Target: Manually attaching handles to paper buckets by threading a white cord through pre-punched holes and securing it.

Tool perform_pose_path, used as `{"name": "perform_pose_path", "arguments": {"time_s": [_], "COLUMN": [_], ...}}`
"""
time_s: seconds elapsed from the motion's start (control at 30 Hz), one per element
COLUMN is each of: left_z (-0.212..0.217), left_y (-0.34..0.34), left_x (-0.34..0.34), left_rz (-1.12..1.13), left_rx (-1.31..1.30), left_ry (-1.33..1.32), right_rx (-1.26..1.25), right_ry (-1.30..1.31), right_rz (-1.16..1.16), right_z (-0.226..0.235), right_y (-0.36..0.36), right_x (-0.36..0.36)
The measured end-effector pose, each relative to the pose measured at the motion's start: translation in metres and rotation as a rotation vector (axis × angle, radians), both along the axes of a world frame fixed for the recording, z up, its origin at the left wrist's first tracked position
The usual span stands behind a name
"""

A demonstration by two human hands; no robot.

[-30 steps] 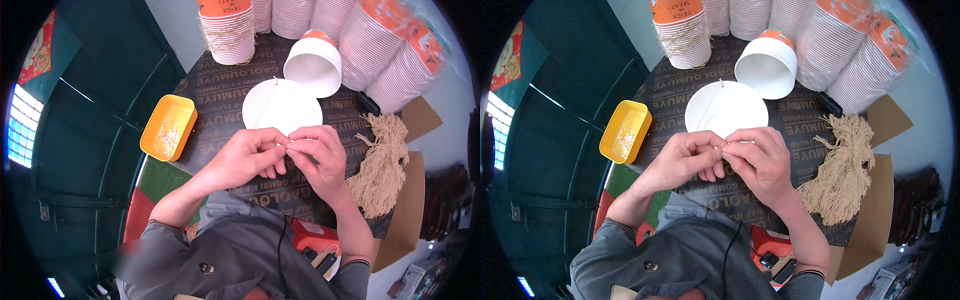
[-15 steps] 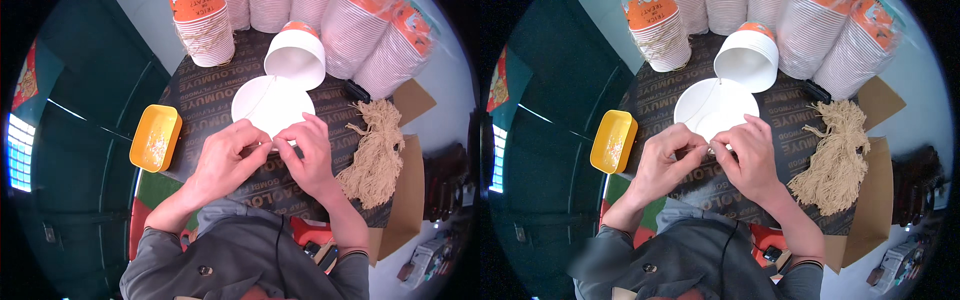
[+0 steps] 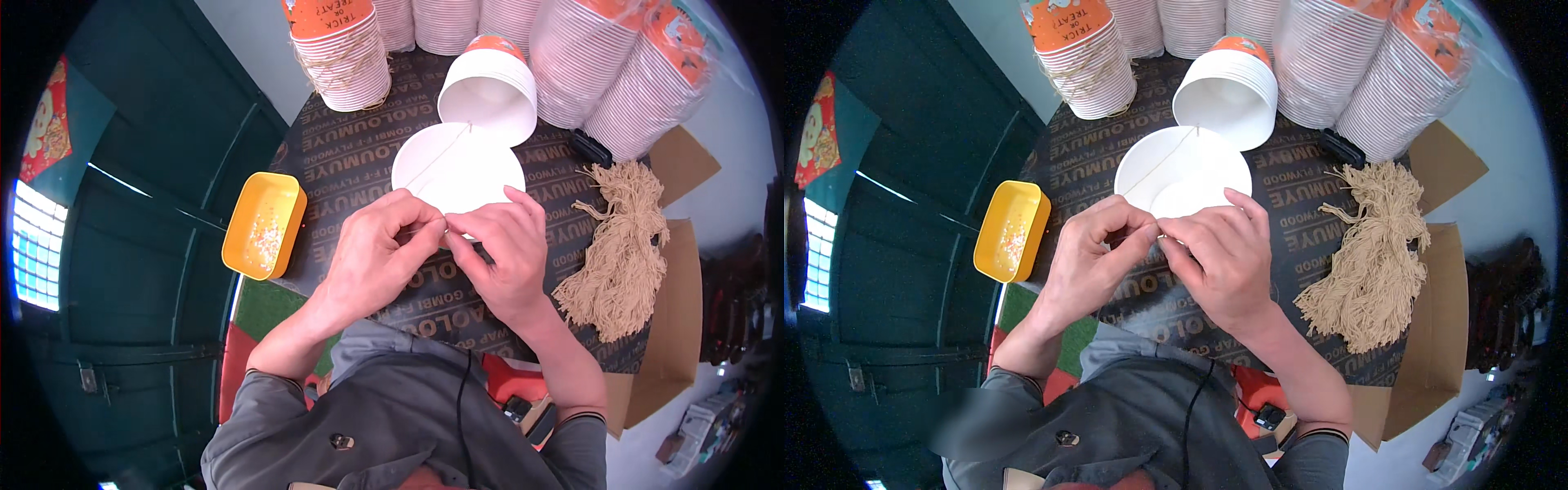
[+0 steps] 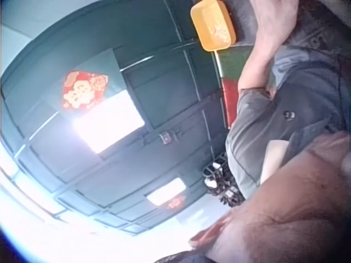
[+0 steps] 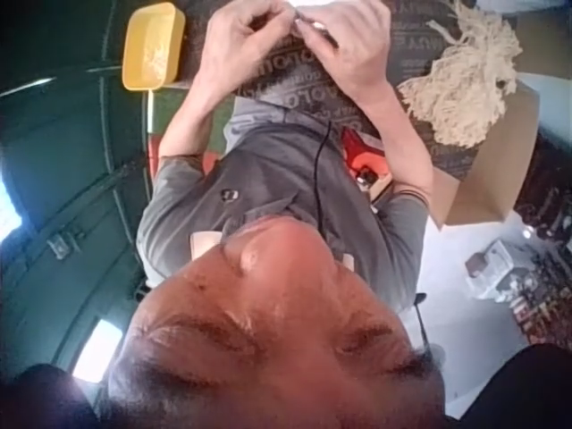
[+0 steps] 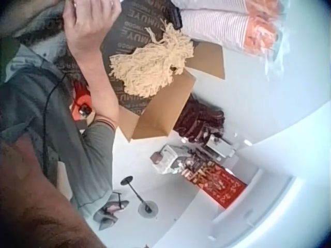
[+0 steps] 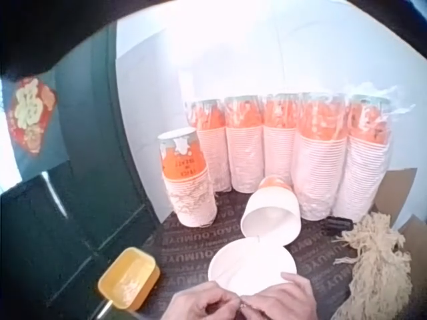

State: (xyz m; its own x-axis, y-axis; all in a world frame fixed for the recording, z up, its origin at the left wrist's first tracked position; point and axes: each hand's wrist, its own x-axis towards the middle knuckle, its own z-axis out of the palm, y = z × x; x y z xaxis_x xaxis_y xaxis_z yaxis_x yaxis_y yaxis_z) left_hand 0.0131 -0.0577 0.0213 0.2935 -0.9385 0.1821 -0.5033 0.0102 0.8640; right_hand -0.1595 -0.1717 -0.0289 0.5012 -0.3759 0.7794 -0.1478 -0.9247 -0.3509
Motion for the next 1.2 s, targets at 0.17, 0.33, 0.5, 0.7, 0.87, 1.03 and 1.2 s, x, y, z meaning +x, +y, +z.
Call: {"name": "perform_pose_path", "arguments": {"time_s": [0.17, 0.33, 0.5, 0.7, 0.87, 1.03, 1.2], "left_z": [-0.003, -0.005, -0.006, -0.007, 0.000, -0.008, -0.005], "left_y": [0.001, 0.001, 0.006, 0.007, 0.005, 0.002, 0.003], "left_x": [0.006, 0.006, -0.006, -0.003, 0.003, 0.012, 0.013], "left_rz": [-0.059, -0.055, 0.032, 0.041, -0.030, -0.050, -0.079], "left_rx": [-0.049, -0.109, -0.241, -0.289, 0.011, 0.034, 0.088], "left_ry": [-0.174, -0.343, -0.623, -0.636, -0.051, 0.180, 0.156], "right_rx": [0.027, 0.073, 0.181, 0.179, 0.143, 0.133, 0.117], "right_ry": [-0.009, 0.029, 0.051, 0.108, 0.104, -0.034, -0.016], "right_rz": [-0.025, -0.023, -0.004, 0.013, 0.004, 0.057, 0.042], "right_z": [0.001, 0.001, 0.007, 0.008, 0.003, -0.003, 0.000], "right_y": [0.002, 0.006, 0.008, 0.003, 0.002, 0.003, 0.009], "right_x": [0.001, 0.004, 0.005, 0.001, 0.000, -0.008, -0.006]}}
